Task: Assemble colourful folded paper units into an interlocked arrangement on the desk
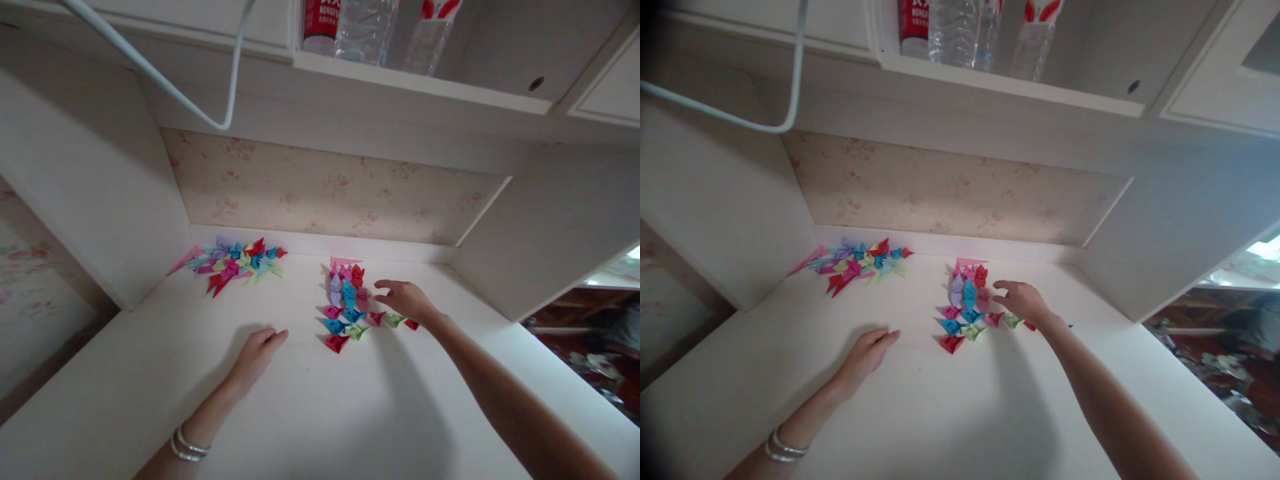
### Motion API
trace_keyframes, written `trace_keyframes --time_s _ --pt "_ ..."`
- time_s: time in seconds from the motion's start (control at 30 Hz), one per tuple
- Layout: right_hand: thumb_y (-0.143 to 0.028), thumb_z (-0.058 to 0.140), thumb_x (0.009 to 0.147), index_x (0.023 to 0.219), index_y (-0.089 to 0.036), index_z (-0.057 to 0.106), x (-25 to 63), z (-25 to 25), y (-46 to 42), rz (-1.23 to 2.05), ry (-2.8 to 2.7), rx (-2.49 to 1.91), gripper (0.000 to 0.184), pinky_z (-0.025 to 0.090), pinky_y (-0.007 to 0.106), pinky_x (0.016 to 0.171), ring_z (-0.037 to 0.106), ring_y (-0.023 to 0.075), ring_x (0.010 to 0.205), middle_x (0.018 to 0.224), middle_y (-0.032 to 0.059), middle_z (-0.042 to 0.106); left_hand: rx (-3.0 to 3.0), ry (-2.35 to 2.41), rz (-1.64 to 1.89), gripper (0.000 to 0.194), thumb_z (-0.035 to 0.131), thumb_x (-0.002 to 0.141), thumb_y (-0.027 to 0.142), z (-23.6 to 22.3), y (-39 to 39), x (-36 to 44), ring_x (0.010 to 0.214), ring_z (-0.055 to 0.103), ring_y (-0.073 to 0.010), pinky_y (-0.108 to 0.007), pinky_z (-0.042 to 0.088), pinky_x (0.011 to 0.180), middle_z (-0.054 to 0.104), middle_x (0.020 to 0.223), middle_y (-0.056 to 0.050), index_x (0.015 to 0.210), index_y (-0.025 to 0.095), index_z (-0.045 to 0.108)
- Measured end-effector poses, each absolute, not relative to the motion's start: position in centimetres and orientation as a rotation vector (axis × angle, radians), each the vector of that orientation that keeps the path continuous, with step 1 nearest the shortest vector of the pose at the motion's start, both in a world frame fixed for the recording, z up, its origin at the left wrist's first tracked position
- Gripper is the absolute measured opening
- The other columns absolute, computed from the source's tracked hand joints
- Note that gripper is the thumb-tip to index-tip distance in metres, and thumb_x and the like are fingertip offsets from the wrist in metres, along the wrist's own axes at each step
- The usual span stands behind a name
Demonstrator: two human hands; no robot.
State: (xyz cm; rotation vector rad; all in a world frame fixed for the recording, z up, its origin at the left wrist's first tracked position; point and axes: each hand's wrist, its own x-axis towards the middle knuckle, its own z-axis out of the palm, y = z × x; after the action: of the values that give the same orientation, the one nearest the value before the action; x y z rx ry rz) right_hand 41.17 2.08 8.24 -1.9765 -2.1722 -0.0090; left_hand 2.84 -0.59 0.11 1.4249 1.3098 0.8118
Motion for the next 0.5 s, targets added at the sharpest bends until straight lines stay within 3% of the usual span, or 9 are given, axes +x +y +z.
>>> trace_keyframes --time_s 0.17,0.27,0.33,0.5 --pt "-0.050 0.051 0.086 0.094 -0.022 0.069 39.9 8.3 -2.0 0.119 -1.792 -1.779 0.034 0.045 0.025 0.060 0.062 0.0151 0.063 0.082 0.0030 0.071 1.432 1.334 0.810 0.045 0.054 0.079 0.052 0.5 -0.7 3.0 0.046 0.026 -0.0086 -0.023 0.018 0.045 0.024 0.048 0.008 0.057 0.021 0.030" --pt "-0.053 0.049 0.087 0.087 -0.020 0.069 37.1 6.5 -5.1 0.470 -1.671 -1.677 0.039 0.040 0.024 0.051 0.053 0.0126 0.054 0.074 0.0023 0.067 1.426 1.351 0.812 0.046 0.055 0.079 0.052 0.8 -0.8 3.1 0.046 0.025 -0.0086 -0.024 0.018 0.045 0.023 0.048 0.008 0.056 0.021 0.030" --pt "-0.054 0.046 0.088 0.071 -0.019 0.066 34.6 4.6 -6.9 0.727 -1.653 -1.619 0.044 0.034 0.023 0.047 0.045 0.0108 0.048 0.060 -0.0002 0.059 1.424 1.360 0.814 0.046 0.054 0.078 0.053 0.9 -0.9 3.2 0.046 0.025 -0.0088 -0.024 0.017 0.045 0.023 0.048 0.008 0.056 0.021 0.030" --pt "-0.054 0.043 0.089 0.058 -0.019 0.056 28.9 0.9 -9.7 1.031 -1.722 -1.477 0.049 0.028 0.024 0.050 0.039 0.0104 0.051 0.053 -0.0023 0.046 1.482 1.405 0.859 0.047 0.054 0.078 0.053 0.6 -1.4 3.4 0.048 0.026 -0.0094 -0.024 0.018 0.047 0.023 0.050 0.008 0.055 0.021 0.028"
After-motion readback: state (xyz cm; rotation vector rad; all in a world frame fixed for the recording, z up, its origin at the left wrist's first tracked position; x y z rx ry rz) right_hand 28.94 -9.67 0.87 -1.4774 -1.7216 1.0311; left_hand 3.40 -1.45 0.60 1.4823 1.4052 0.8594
